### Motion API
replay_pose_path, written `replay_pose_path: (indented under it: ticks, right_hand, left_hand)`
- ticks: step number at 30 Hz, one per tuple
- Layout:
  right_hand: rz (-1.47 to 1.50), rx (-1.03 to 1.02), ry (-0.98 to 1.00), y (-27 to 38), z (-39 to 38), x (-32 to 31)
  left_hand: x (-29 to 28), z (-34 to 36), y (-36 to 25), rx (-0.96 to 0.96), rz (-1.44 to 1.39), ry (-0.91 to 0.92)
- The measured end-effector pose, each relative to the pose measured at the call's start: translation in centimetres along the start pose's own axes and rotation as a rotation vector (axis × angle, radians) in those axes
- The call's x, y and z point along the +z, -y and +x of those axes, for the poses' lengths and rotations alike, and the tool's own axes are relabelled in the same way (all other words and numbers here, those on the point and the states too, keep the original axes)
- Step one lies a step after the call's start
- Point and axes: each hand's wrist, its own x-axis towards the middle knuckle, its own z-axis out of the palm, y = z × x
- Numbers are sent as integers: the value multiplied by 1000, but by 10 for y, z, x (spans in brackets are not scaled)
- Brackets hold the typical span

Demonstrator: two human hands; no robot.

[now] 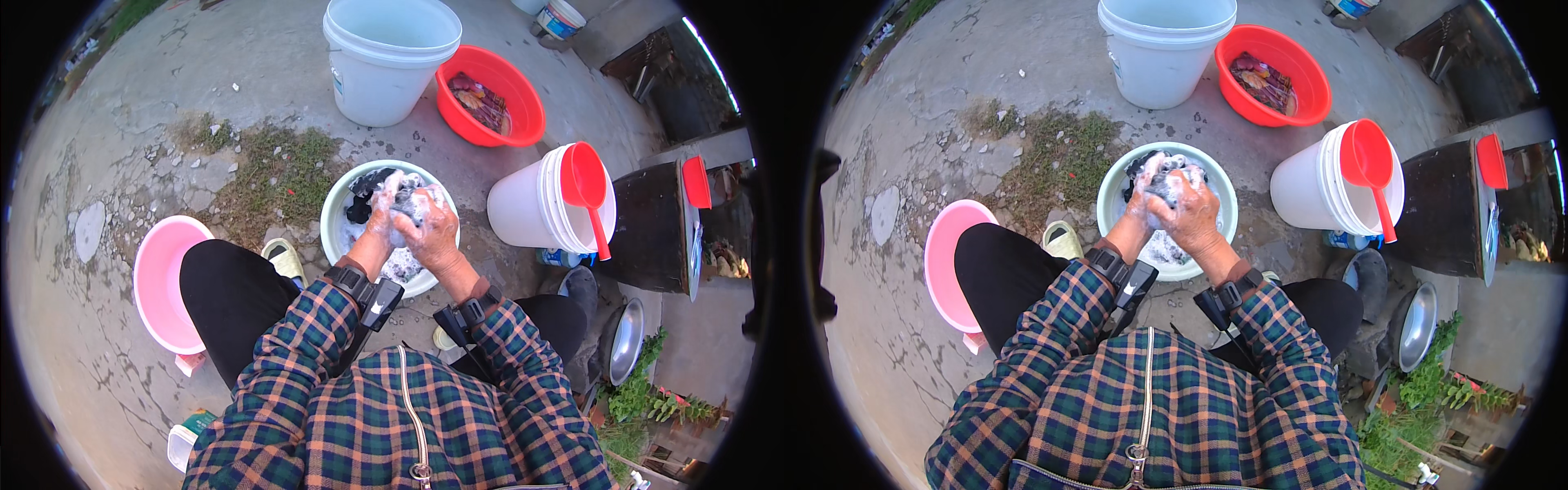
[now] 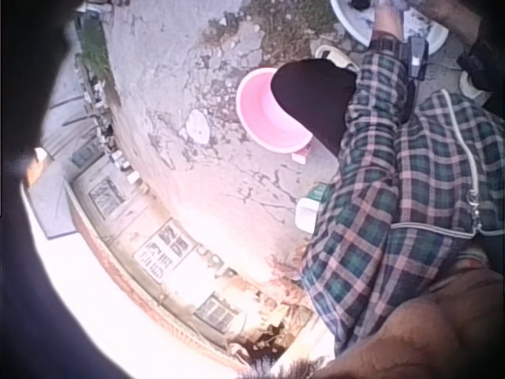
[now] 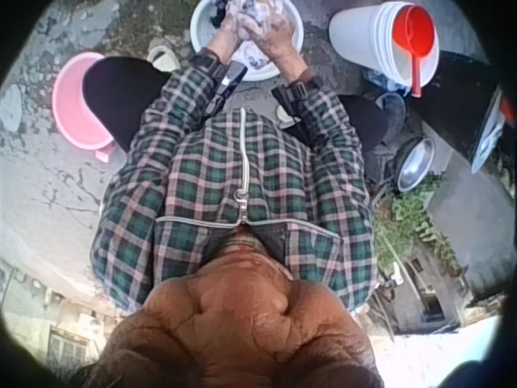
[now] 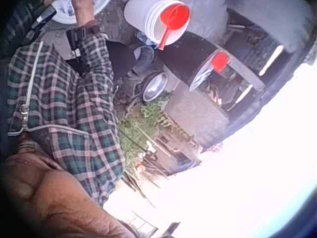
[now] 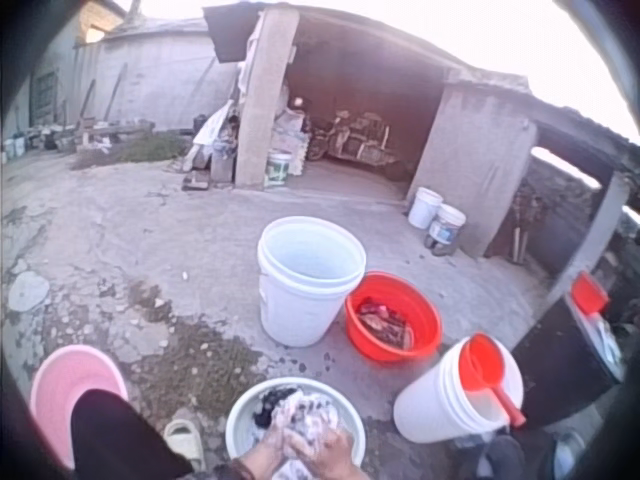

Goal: The person hand-washes a dark garment in a white basin filled with soapy water. They repeatedly scrub, wring, and rinse the fabric, then lift and squeeze it to remove excess water.

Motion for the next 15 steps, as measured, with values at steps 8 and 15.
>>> replay_pose_path:
  ticks: [8,15]
  right_hand:
    - [-94,166,-66,-7,12,-6]
    - [15,185,-6,-8,8,-3]
  left_hand:
    - [37,-10,7,12,344,-340]
    - [47,-17,-3,-145,116,-207]
